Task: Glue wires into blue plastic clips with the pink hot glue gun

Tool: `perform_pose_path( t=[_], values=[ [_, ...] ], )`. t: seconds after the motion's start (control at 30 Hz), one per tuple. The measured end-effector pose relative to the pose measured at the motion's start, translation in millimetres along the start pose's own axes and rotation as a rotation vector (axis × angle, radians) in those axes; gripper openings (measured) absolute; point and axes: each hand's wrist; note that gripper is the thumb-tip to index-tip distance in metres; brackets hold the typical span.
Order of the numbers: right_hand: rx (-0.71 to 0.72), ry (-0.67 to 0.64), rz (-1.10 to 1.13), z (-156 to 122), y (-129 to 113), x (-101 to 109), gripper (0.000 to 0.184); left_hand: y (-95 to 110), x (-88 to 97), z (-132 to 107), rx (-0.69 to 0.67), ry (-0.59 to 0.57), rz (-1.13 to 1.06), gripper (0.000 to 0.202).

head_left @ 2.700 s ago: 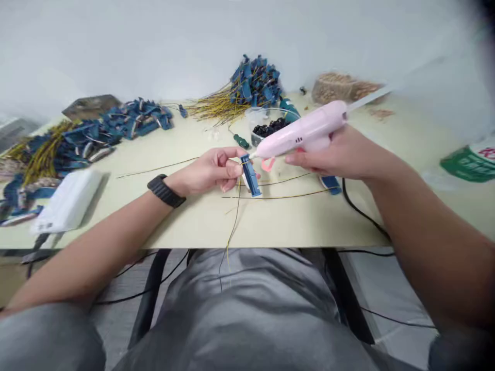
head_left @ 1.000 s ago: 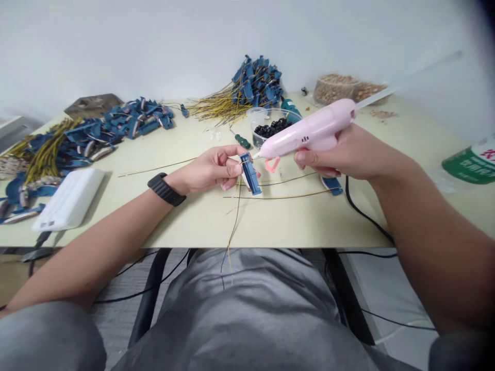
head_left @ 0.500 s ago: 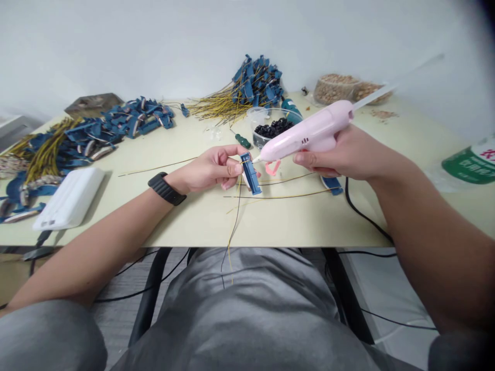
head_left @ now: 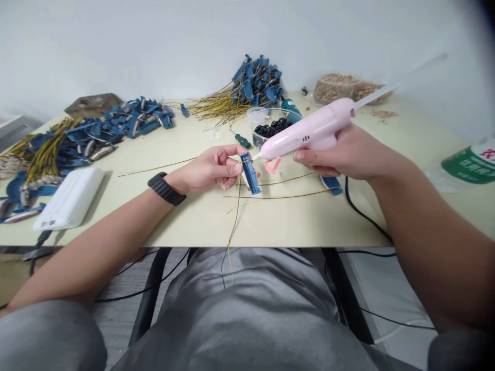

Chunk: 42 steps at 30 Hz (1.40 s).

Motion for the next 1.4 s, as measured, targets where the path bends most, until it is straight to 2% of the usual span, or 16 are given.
perform_pose_path(
  t=[0.37, 0.43, 0.57, 0.7, 0.8, 0.9, 1.03, 1.13, 1.23, 1.27, 1.4],
  values=[
    [0.028, 0.009, 0.016, 0, -2, -1, 0.059, -2, 3.2, 2, 0.002, 0.014, -0.03, 0.054],
    [0.022, 0.048, 0.03, 1, 2, 0, 0.054, -3, 4.2, 2, 0.001, 0.034, -0.041, 0.055],
    [0.025, 0.21, 0.055, 4, 11, 4, 0.034, -5, 6.6, 3, -0.014, 0.069, -0.053, 0.056],
    [0.012, 0.262, 0.08, 7, 12, 6, 0.018, -6, 7.6, 3, 0.001, 0.074, -0.072, 0.056],
    [-0.076, 0.314, 0.084, 9, 9, 4, 0.018, -5, 6.4, 3, 0.003, 0.057, -0.071, 0.055],
    [-0.092, 0.327, 0.087, 10, 11, 1, 0.024, -1, 6.3, 2, -0.02, 0.057, -0.061, 0.053],
    [-0.118, 0.3, 0.043, 12, 15, -6, 0.035, 15, 16.0, -9, -0.136, 0.14, -0.063, 0.049],
    [-0.128, 0.265, 0.026, 16, 8, -15, 0.031, 33, 32.0, -22, -0.267, 0.207, -0.088, 0.045],
    [-0.11, 0.274, 0.035, 27, -3, -29, 0.021, 46, 49.6, -34, -0.366, 0.285, -0.077, 0.022],
    [-0.097, 0.282, 0.039, 33, -6, -34, 0.02, 50, 54.6, -37, -0.402, 0.307, -0.069, 0.022],
    [-0.055, 0.294, 0.078, 61, -7, -56, 0.023, 58, 67.1, -46, -0.535, 0.37, -0.038, 0.045]
  ],
)
Point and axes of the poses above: each hand's wrist, its own z-axis towards the middle knuckle, its own x-axis out of the back of the hand, y = z × x, and after that the axes turned 12 degrees about x, right-handed
